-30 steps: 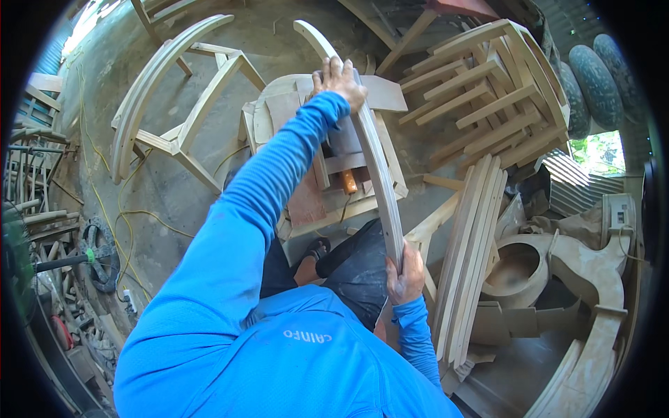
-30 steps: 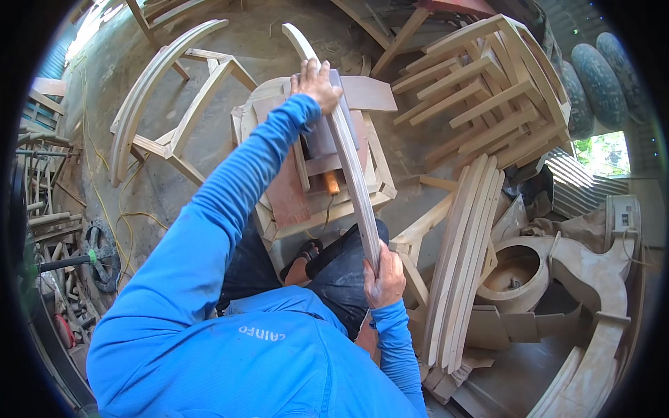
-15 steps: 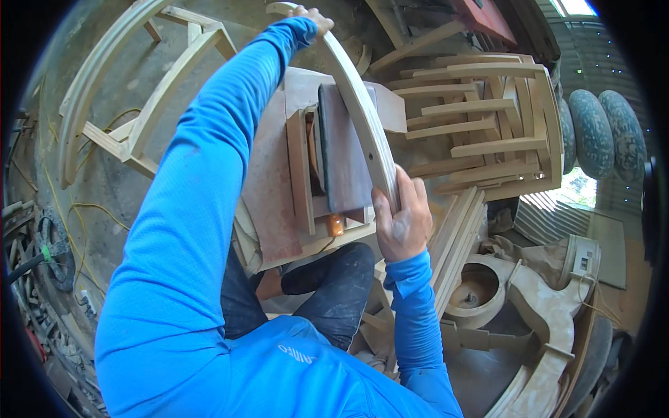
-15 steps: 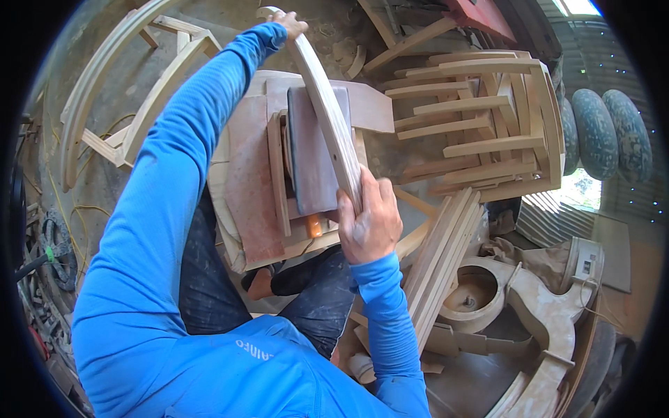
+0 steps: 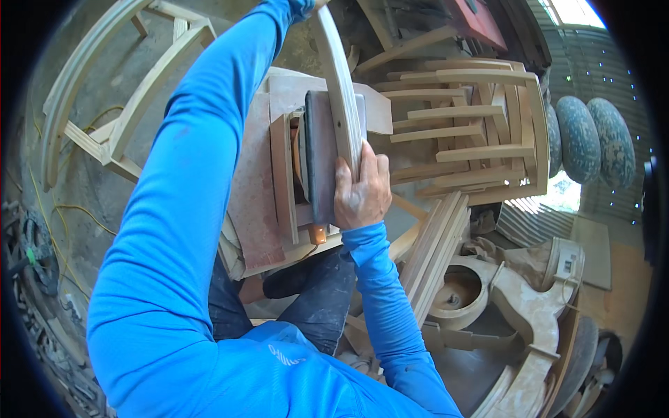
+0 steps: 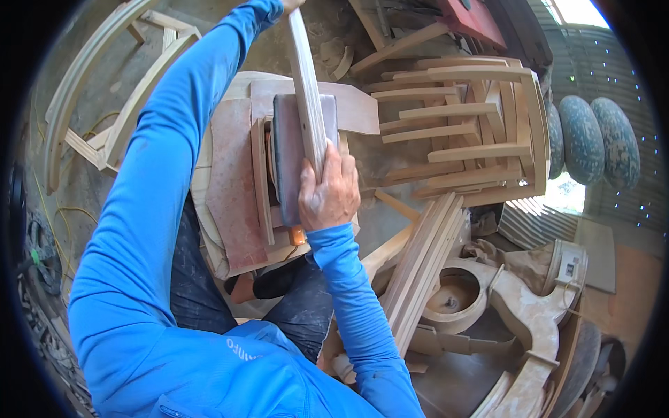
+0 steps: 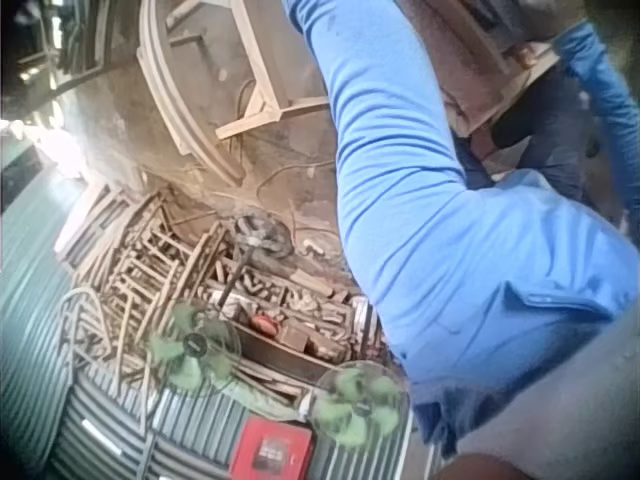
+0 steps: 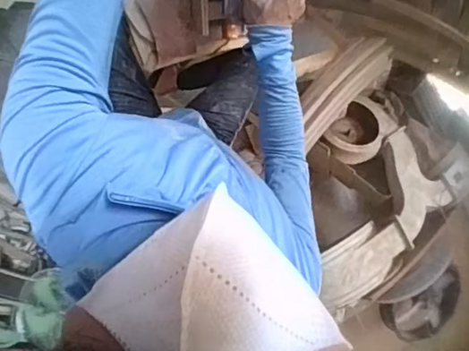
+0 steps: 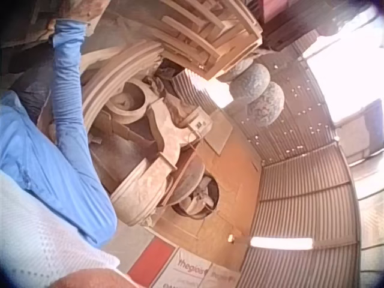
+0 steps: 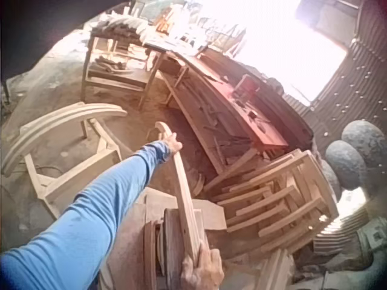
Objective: Sanding curved wooden chair components using an electric belt sander.
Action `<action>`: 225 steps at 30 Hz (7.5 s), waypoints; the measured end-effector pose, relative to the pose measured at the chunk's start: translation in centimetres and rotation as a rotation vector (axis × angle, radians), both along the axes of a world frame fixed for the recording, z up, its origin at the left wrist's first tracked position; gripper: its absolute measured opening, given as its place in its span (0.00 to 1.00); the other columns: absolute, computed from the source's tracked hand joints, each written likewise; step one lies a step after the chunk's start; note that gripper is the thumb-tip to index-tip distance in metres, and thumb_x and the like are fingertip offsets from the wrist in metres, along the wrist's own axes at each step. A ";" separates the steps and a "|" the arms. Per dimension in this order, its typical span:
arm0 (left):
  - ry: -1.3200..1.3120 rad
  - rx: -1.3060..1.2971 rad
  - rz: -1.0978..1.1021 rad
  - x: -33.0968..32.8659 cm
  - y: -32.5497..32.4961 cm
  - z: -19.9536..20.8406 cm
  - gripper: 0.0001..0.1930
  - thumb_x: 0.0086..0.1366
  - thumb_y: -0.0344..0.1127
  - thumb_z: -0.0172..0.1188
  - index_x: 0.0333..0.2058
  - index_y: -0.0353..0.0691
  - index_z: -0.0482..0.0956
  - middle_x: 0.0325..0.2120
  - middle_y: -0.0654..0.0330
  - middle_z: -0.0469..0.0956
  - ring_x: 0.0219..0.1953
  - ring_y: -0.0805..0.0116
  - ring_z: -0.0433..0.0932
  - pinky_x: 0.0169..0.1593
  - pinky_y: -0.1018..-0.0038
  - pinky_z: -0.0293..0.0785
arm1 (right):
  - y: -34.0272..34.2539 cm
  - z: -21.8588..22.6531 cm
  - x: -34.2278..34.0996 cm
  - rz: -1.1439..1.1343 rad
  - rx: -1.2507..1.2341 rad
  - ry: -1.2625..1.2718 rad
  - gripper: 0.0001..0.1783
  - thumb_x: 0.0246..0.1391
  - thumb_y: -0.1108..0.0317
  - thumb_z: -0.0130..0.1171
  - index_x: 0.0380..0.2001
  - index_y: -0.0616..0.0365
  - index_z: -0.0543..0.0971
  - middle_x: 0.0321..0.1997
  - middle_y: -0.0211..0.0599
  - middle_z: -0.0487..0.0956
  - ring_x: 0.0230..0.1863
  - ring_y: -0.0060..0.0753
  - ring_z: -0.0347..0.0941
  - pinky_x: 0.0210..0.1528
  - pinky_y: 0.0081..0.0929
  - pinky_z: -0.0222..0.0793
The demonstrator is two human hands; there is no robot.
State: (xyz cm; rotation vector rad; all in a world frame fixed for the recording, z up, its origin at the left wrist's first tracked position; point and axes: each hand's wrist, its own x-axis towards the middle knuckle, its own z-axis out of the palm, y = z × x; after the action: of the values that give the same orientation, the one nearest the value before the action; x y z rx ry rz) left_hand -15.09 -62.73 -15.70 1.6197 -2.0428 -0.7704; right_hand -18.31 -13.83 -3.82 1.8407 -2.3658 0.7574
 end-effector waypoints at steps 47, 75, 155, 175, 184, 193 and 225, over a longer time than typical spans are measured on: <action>-0.231 -0.237 -0.099 -0.2 50.3 10.6 0.40 0.65 0.51 0.53 0.75 0.50 0.54 0.77 0.41 0.37 0.79 0.44 0.28 0.76 0.44 0.24 | 42.0 -12.3 -6.6 0.001 0.139 0.051 0.22 0.56 0.56 0.67 0.47 0.56 0.75 0.34 0.44 0.73 0.37 0.51 0.71 0.39 0.45 0.64; -0.165 -0.272 -0.316 3.3 38.4 10.1 0.36 0.66 0.55 0.48 0.69 0.44 0.65 0.75 0.42 0.46 0.79 0.48 0.38 0.76 0.44 0.40 | 35.4 -2.8 -4.7 0.031 0.061 -0.148 0.38 0.52 0.78 0.64 0.66 0.52 0.66 0.49 0.56 0.80 0.43 0.67 0.78 0.42 0.50 0.78; 0.434 0.071 -0.464 17.7 67.3 11.5 0.37 0.67 0.48 0.64 0.69 0.39 0.62 0.70 0.37 0.55 0.74 0.41 0.53 0.75 0.55 0.50 | 11.5 3.6 -5.1 -0.059 0.395 -0.119 0.27 0.57 0.56 0.60 0.59 0.50 0.71 0.48 0.58 0.83 0.52 0.64 0.79 0.56 0.55 0.74; 1.422 1.335 0.049 6.1 69.8 14.7 0.10 0.65 0.38 0.64 0.36 0.46 0.71 0.20 0.63 0.72 0.23 0.68 0.75 0.37 0.61 0.79 | 65.7 -5.8 -1.4 -0.308 0.315 -0.164 0.19 0.40 0.65 0.68 0.39 0.52 0.78 0.33 0.45 0.80 0.38 0.58 0.78 0.40 0.49 0.70; 1.585 0.783 -0.020 11.5 63.4 21.1 0.11 0.66 0.39 0.67 0.34 0.42 0.74 0.23 0.63 0.72 0.28 0.68 0.75 0.41 0.65 0.79 | 52.7 1.8 -5.8 -0.201 -0.033 0.130 0.11 0.49 0.70 0.61 0.38 0.55 0.82 0.36 0.42 0.82 0.40 0.50 0.80 0.44 0.45 0.71; 1.953 0.820 -0.599 20.7 58.8 18.9 0.08 0.66 0.43 0.63 0.34 0.46 0.79 0.23 0.68 0.72 0.28 0.73 0.71 0.44 0.67 0.71 | 54.4 6.7 -9.5 -0.460 -0.167 0.492 0.14 0.43 0.67 0.68 0.38 0.48 0.82 0.38 0.34 0.78 0.47 0.41 0.76 0.60 0.44 0.64; 1.899 0.776 -0.792 20.0 55.9 23.4 0.08 0.50 0.34 0.66 0.23 0.51 0.73 0.15 0.74 0.71 0.20 0.79 0.71 0.39 0.76 0.72 | 50.0 2.8 -3.2 -0.439 -0.227 0.140 0.28 0.32 0.66 0.77 0.43 0.43 0.83 0.36 0.25 0.80 0.42 0.33 0.78 0.53 0.40 0.67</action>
State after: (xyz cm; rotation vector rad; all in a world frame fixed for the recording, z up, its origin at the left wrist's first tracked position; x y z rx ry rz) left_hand 4.93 -6.87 7.69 -0.3013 -0.6910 -2.2188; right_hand -21.54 36.14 -0.99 1.1868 -2.3514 0.7737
